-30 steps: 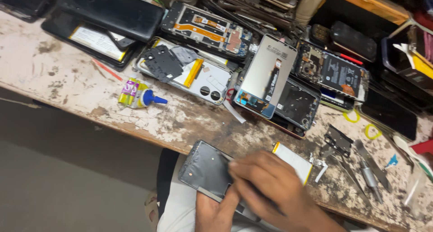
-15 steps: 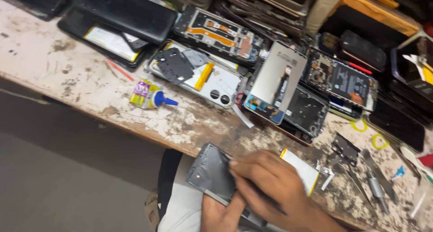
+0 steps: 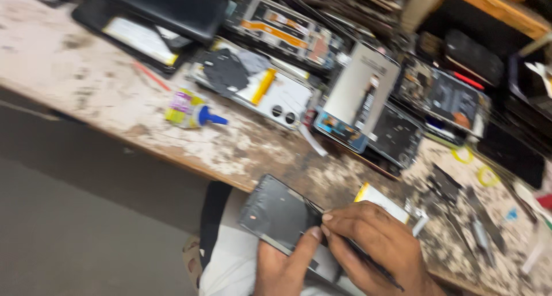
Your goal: The person disassembles a smartphone, removes the back cover, and uses a metal tool to scrape residue from the interior. They then wipe the surface with a cloth and apply adhesive along the edges of the phone frame using a small tube. The person continues to scrape and clean the frame while handling various tools and components on a cluttered workbench.
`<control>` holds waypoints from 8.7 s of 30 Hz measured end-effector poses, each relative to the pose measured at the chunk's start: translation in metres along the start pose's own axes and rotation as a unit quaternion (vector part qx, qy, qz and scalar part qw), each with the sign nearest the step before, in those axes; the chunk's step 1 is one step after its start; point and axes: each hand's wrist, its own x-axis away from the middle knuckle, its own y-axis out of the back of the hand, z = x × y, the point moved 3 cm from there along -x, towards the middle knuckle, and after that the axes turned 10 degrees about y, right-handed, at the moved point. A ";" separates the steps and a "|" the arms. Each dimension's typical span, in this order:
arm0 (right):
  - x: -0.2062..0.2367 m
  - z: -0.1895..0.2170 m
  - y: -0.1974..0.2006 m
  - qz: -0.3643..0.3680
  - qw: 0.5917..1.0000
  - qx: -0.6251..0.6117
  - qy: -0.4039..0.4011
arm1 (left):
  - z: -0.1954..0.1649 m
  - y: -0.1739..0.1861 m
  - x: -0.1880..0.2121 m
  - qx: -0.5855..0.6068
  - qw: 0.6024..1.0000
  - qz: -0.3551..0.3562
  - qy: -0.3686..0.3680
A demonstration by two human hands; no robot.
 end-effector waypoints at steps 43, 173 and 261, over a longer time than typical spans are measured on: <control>0.089 -0.007 0.041 -0.142 0.983 -0.025 -0.112 | -0.035 -0.038 0.022 -0.267 0.941 -0.044 -0.202; 0.102 0.014 0.019 -0.082 0.991 0.090 0.048 | -0.025 -0.036 0.021 -0.309 0.921 -0.104 -0.212; 0.185 -0.050 0.184 -0.197 0.882 0.322 -0.282 | -0.007 -0.042 -0.084 -0.297 0.872 0.388 -0.026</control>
